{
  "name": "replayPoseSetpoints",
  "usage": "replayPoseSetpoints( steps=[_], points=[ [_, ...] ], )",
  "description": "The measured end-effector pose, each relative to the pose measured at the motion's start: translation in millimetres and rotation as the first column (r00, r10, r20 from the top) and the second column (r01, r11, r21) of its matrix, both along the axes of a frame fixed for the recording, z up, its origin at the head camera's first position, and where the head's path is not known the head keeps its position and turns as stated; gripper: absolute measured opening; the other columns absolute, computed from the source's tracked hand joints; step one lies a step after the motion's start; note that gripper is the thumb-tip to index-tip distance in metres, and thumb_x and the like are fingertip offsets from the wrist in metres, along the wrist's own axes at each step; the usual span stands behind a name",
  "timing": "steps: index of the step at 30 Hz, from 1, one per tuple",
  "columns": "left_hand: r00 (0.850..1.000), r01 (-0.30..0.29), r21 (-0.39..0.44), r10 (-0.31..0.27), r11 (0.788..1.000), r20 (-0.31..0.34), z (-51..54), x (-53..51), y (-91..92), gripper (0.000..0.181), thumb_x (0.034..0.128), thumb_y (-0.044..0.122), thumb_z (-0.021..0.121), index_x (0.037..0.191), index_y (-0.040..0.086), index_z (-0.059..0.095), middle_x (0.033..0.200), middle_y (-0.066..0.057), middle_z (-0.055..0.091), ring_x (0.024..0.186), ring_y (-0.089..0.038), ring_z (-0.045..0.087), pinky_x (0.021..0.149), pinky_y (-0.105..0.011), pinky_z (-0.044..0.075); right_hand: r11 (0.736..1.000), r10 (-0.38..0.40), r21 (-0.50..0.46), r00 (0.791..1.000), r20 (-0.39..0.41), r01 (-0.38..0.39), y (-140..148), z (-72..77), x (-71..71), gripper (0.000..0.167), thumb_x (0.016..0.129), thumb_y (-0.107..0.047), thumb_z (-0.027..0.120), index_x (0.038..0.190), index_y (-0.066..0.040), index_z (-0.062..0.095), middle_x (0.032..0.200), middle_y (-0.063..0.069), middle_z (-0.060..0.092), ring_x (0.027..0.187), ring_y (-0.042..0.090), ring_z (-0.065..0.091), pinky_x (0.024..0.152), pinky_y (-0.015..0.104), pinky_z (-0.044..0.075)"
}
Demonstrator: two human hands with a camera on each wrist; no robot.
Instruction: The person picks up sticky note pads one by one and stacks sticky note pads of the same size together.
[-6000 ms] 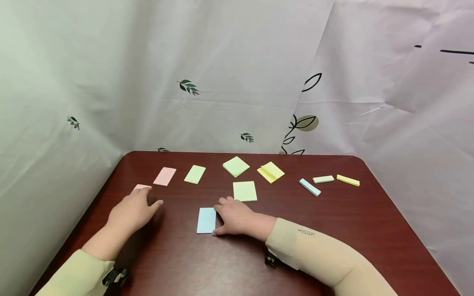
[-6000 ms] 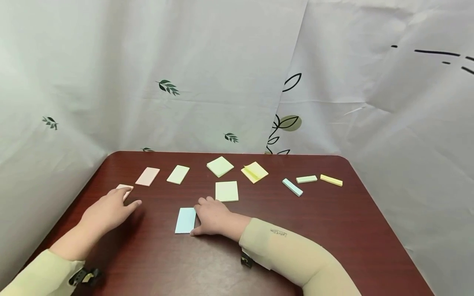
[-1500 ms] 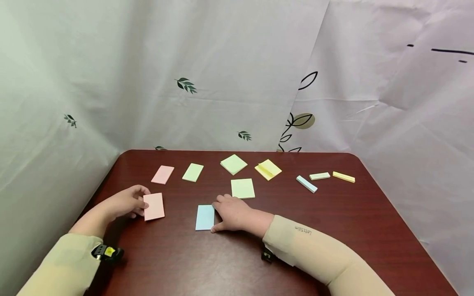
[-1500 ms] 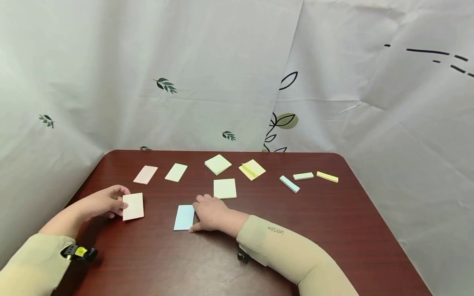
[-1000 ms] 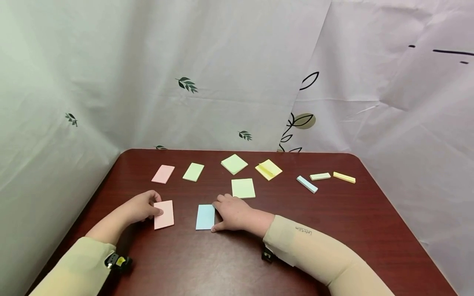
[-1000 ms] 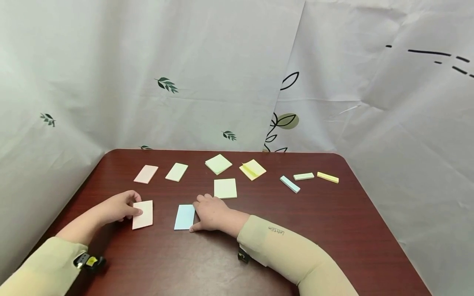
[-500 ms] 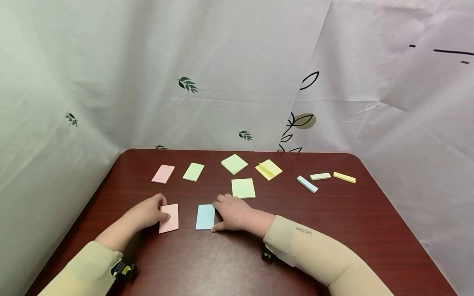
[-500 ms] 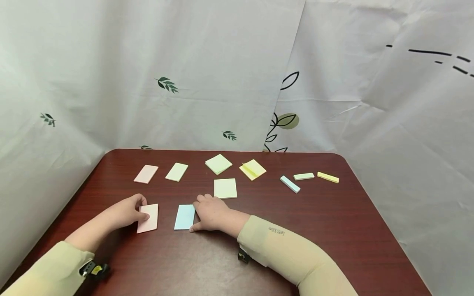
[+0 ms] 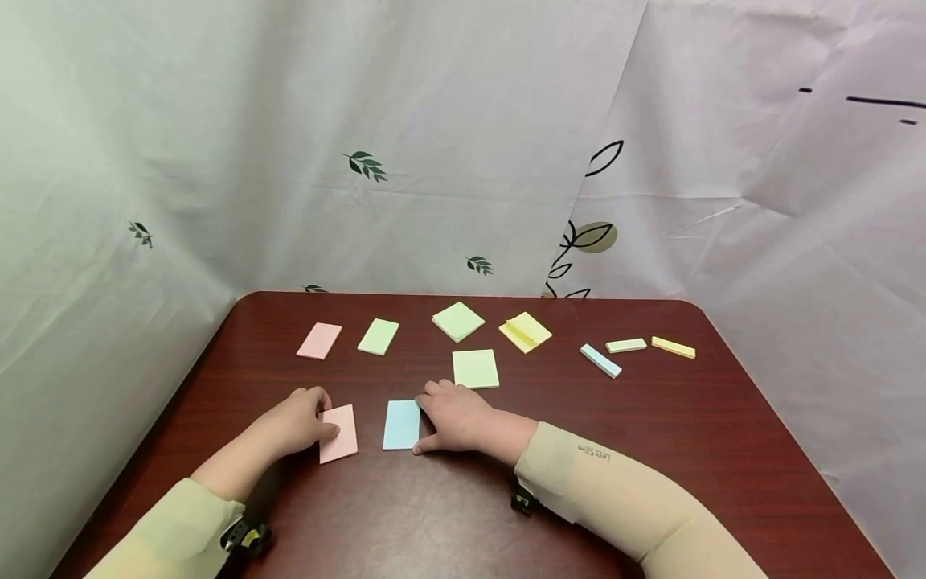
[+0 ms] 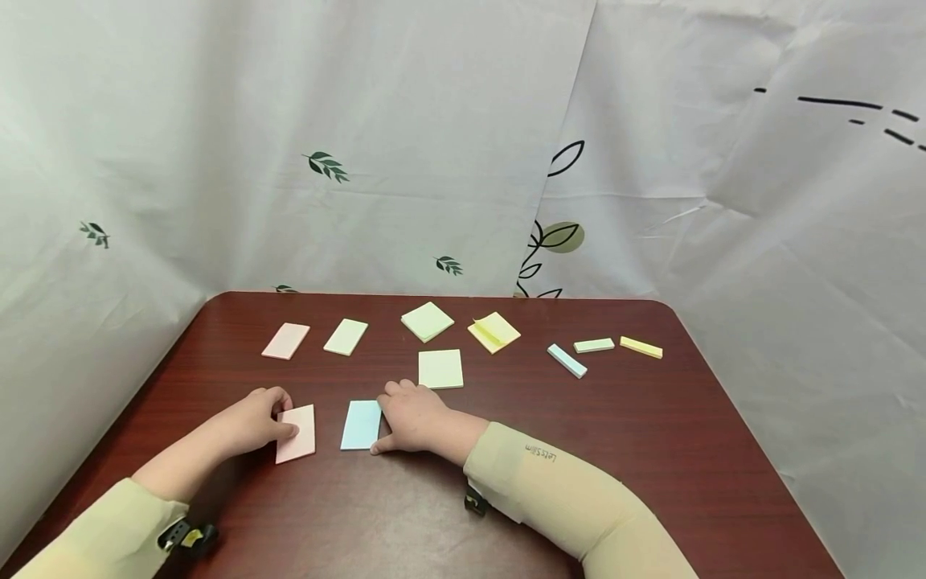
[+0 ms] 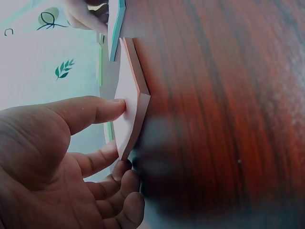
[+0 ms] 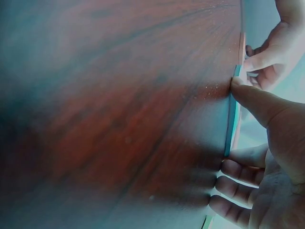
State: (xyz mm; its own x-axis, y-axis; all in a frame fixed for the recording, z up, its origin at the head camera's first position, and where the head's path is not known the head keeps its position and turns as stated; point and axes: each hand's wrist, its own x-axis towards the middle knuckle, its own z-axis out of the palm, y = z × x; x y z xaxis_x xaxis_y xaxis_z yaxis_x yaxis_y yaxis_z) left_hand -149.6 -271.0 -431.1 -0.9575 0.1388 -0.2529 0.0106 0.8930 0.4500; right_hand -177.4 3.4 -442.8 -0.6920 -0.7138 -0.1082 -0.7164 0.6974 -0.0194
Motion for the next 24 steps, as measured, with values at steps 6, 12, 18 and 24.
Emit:
replayPoseSetpoints(
  steps=[6, 12, 18, 24],
  points=[
    [1.000, -0.001, -0.020, 0.000, 1.000, -0.024, -0.9, 1.4, 0.5, 0.027, 0.0806, 0.019, 0.075, 0.093, 0.005, 0.055, 0.086, -0.011, 0.048, 0.075, -0.024, 0.050, 0.066, -0.036, 0.040, 1.000, -0.002, 0.004, 1.000, -0.002, 0.002, -0.1, 0.4, 0.5, 0.072, 0.081, -0.065, 0.070, 0.129, -0.013, 0.062, 0.108, -0.002, 0.054, 0.092, 0.015, 0.049, 0.080, 0.028, 0.047],
    [1.000, -0.001, -0.033, 0.000, 0.999, -0.024, -0.4, 1.3, 0.8, 0.028, 0.0816, 0.021, 0.075, 0.095, 0.004, 0.057, 0.087, -0.010, 0.049, 0.075, -0.023, 0.051, 0.066, -0.037, 0.041, 1.000, 0.001, 0.007, 1.000, -0.004, -0.001, -0.2, 1.1, 0.9, 0.072, 0.081, -0.066, 0.070, 0.128, -0.013, 0.062, 0.107, -0.002, 0.054, 0.092, 0.015, 0.050, 0.080, 0.028, 0.047],
    [0.999, -0.005, -0.048, 0.004, 0.999, -0.037, 3.2, 2.3, 0.7, 0.037, 0.0866, 0.024, 0.069, 0.109, -0.003, 0.059, 0.097, -0.016, 0.055, 0.086, -0.030, 0.057, 0.076, -0.047, 0.047, 1.000, 0.004, 0.002, 1.000, -0.005, -0.004, 0.2, 1.5, 1.1, 0.072, 0.081, -0.065, 0.070, 0.128, -0.012, 0.062, 0.107, -0.002, 0.054, 0.091, 0.015, 0.049, 0.080, 0.028, 0.046],
    [0.989, -0.001, -0.121, -0.017, 0.993, -0.147, 9.0, 6.6, 0.0, 0.033, 0.0891, 0.029, 0.069, 0.107, 0.003, 0.061, 0.100, -0.014, 0.058, 0.089, -0.032, 0.060, 0.076, -0.051, 0.048, 1.000, 0.001, 0.001, 1.000, 0.000, -0.001, 0.4, 1.7, 1.0, 0.071, 0.081, -0.065, 0.070, 0.128, -0.012, 0.062, 0.107, -0.002, 0.054, 0.091, 0.015, 0.049, 0.079, 0.028, 0.046]
  ],
)
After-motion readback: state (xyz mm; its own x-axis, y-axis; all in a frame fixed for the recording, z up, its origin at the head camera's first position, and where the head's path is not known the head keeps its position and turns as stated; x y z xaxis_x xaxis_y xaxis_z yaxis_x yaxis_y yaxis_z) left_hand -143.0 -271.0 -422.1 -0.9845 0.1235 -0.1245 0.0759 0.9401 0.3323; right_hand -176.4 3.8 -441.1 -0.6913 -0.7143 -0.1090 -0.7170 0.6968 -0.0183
